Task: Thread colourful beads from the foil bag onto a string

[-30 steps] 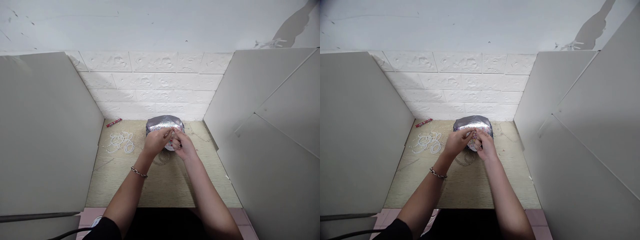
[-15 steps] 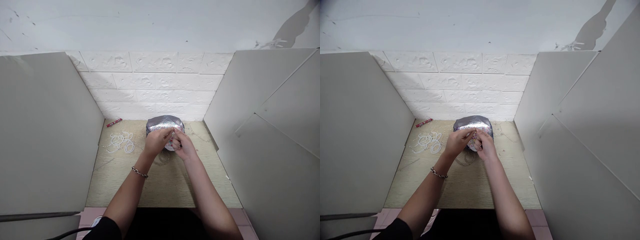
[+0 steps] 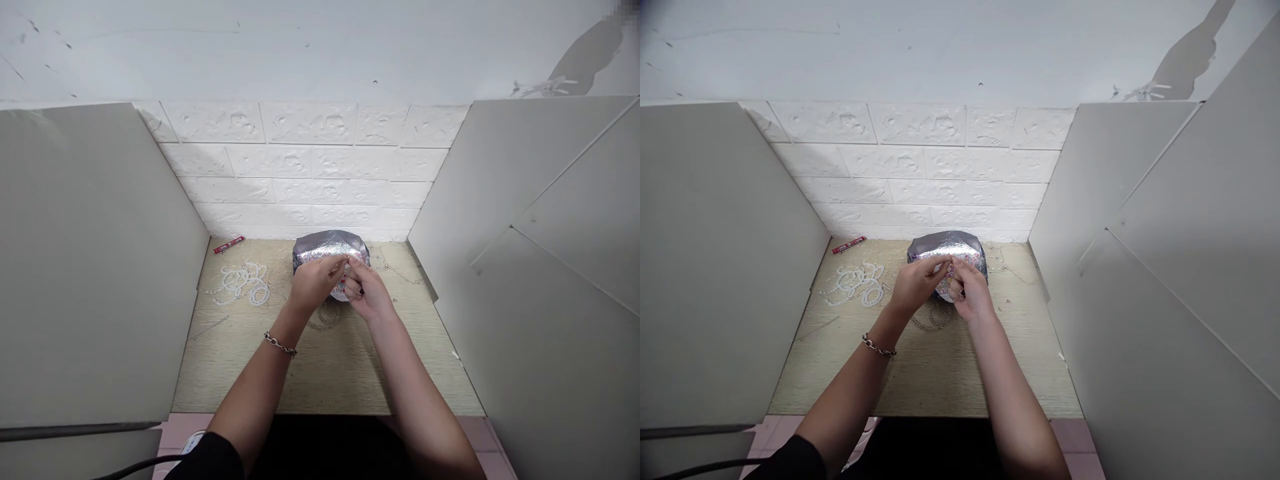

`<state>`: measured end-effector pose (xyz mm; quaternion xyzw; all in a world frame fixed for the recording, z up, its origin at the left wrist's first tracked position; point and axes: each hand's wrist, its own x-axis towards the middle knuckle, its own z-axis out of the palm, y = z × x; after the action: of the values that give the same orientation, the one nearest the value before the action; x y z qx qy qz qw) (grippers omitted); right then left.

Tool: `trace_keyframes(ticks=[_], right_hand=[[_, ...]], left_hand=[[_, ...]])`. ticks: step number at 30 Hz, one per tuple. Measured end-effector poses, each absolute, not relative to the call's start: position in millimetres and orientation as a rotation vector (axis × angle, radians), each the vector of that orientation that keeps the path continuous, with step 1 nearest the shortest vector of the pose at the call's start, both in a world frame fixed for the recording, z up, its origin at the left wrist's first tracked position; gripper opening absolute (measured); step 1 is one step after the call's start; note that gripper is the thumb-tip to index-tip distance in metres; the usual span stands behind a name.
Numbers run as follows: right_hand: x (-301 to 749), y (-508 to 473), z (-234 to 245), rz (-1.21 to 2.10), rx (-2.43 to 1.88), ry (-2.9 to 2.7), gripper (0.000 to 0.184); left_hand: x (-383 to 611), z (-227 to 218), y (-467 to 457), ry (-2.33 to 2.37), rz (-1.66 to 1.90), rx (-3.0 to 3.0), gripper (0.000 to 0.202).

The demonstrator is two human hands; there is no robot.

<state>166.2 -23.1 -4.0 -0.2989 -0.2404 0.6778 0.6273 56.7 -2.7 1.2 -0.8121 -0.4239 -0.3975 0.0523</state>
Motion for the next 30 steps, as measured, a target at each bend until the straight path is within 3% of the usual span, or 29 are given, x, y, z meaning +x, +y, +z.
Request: trace_keyframes(ticks=[30], right_hand=[[165.9, -25.1, -1.3, 1.556, -0.708, -0.58, 0.025]], left_hand=[[55.0, -2.2, -0.6, -1.291, -1.226, -2.495, 0.024]])
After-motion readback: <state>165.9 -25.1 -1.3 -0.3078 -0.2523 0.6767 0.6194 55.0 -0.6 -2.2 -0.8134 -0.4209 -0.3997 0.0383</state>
